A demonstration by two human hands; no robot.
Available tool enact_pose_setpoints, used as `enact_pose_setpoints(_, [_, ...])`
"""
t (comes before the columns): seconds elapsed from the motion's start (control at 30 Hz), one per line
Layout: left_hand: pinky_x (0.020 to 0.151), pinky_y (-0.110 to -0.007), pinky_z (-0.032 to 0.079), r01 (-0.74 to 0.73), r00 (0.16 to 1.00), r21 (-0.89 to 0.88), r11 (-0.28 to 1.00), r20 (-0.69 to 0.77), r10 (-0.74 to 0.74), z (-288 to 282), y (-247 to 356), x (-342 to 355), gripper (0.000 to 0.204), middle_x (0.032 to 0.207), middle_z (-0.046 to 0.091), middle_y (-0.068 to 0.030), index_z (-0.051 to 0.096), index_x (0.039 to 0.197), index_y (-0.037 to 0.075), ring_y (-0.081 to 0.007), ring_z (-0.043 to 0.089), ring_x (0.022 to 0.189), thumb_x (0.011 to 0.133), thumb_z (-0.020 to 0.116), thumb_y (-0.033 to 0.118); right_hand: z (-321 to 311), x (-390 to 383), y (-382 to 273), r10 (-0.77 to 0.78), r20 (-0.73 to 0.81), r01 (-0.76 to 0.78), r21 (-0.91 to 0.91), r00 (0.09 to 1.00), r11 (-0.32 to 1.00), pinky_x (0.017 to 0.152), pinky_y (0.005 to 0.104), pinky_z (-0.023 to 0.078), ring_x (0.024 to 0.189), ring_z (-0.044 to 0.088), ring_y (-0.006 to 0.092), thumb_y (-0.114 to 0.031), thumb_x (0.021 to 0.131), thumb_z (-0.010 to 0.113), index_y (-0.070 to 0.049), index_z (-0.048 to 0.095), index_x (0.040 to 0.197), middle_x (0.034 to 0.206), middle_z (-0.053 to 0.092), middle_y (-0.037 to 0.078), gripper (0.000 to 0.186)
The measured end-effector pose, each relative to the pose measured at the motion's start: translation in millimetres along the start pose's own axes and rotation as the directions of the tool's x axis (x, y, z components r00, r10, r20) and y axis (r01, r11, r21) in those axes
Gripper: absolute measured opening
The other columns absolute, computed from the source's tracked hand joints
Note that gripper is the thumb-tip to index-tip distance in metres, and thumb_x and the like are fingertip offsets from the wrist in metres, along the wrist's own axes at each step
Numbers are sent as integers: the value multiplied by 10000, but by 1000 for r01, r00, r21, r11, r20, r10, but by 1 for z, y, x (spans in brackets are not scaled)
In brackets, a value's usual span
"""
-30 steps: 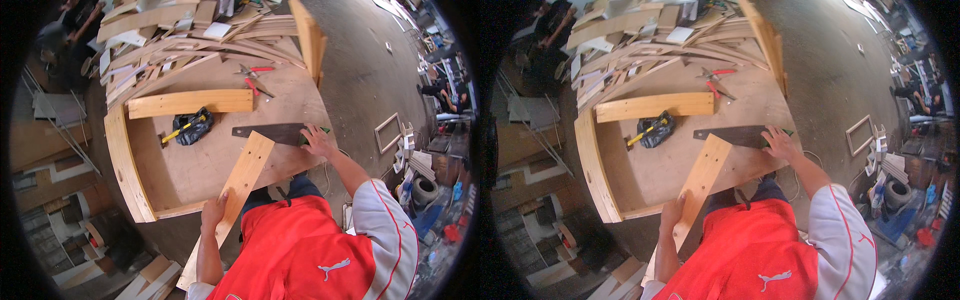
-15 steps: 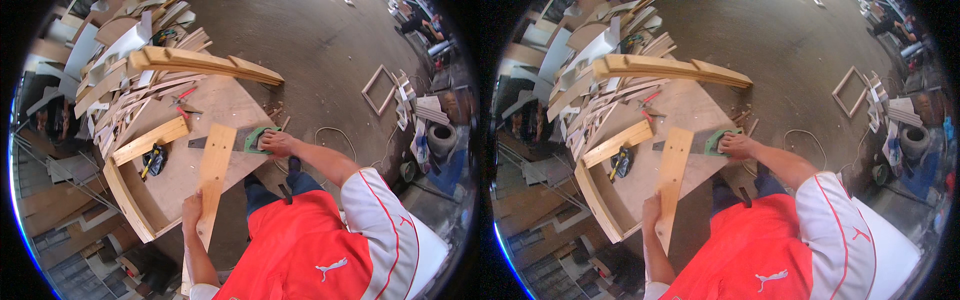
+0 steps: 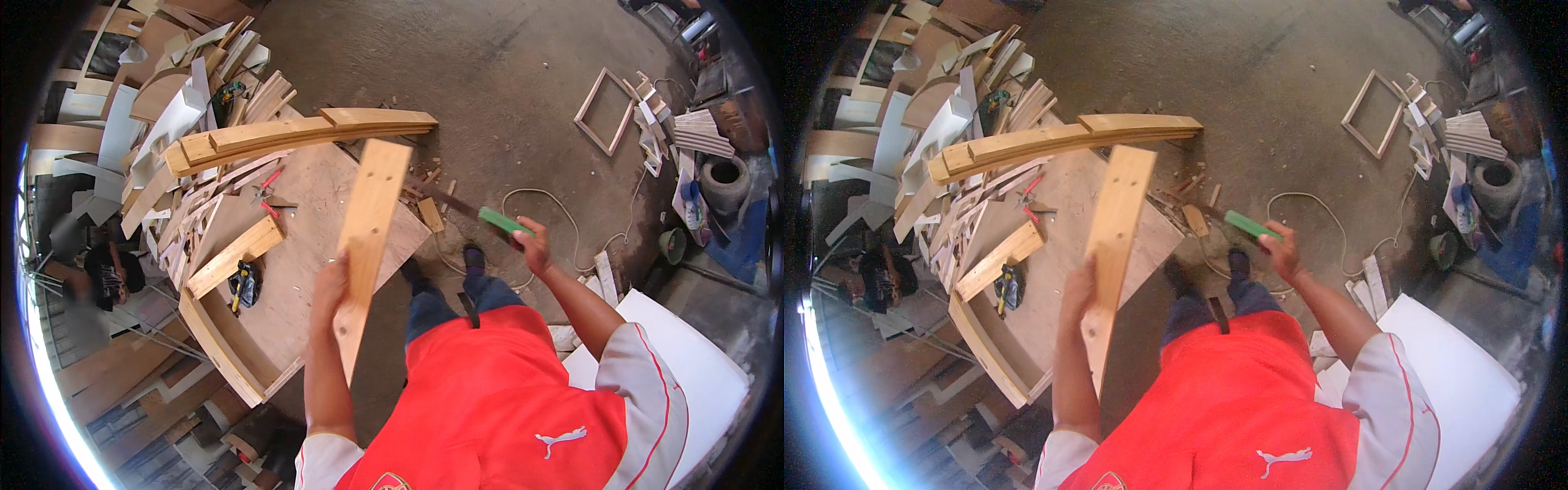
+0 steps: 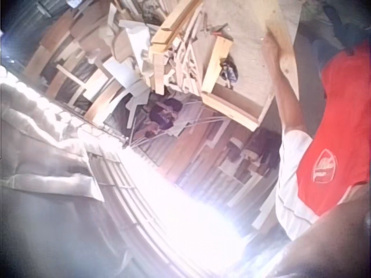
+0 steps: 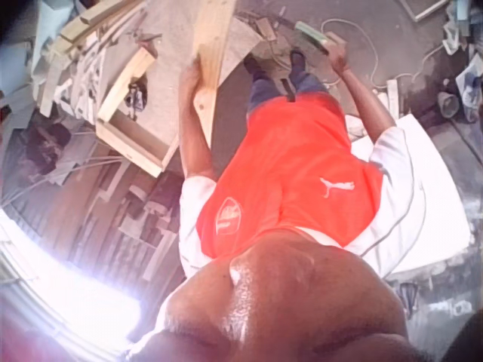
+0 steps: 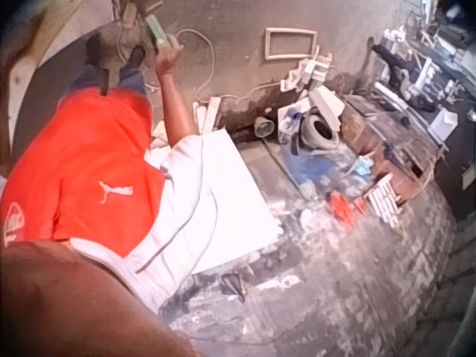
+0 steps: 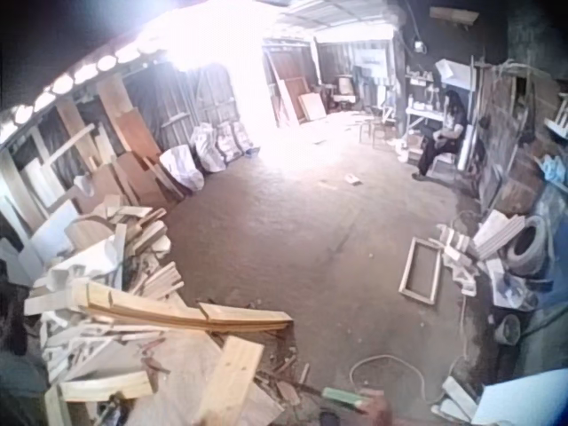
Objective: The person saws a piece of wood, uses snips to trim wood, and marks a wood plank with a pencil at a workbench.
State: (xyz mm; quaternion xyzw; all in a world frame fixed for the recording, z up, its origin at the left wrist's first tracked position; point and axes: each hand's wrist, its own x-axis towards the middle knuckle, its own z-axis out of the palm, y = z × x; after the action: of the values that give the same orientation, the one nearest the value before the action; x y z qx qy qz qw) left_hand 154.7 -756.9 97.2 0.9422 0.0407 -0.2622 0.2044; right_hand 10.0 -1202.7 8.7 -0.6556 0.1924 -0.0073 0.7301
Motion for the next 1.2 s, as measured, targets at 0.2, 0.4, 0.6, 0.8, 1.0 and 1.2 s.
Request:
enact_pose_setpoints(0.2, [922,-539,507,-129,976,47,991,182,119,56,91,52,942,1018,696,-369,752,972,-34,-501,684,1034,984,320,803,-56,-12,20,16,-266,5,78,964,997,555,268,411,617,518,89,-267,950,592,-57,614,880,740,563,0,222])
enact_pose_setpoints(0.4, [869,-526,523,-208,927,39,977,327,184,54,203,66,901,1002,726,-306,762,945,-21,-457,702,1007,967,397,803,-68,-19,19,-1,-432,58,120,902,991,546,275,424,606,533,109,-284,966,565,-81,620,884,734,560,3,225])
enact_pose_setpoints(0.6, [825,-510,520,-304,881,80,949,404,248,56,231,82,875,991,730,-299,757,947,-40,-429,714,962,962,460,783,-75,-15,20,85,-528,19,189,845,982,529,277,430,597,535,112,-284,973,559,-77,621,883,729,571,17,234])
enact_pose_setpoints(0.8, [853,-523,522,-304,902,150,941,361,234,76,171,128,881,1024,728,-295,763,967,-25,-446,700,996,958,440,795,-83,-15,34,112,-542,-15,180,833,984,507,281,430,591,540,117,-295,972,566,-80,630,909,739,562,12,232])
enact_pose_setpoints(1.0, [872,-549,515,-233,930,122,965,317,185,91,110,154,857,1022,723,-301,739,996,-20,-468,680,1043,974,418,774,-59,-14,22,159,-577,-54,195,801,979,517,270,436,594,534,101,-271,1003,576,-95,579,909,711,536,-6,200])
enact_pose_setpoints(1.2, [862,-584,508,-256,956,93,962,171,238,104,69,164,724,1024,714,-308,647,1129,42,-493,675,1026,997,433,722,-19,-7,-11,22,-527,-40,-22,850,999,523,258,436,557,527,90,-177,949,693,-107,560,855,685,534,-21,177])
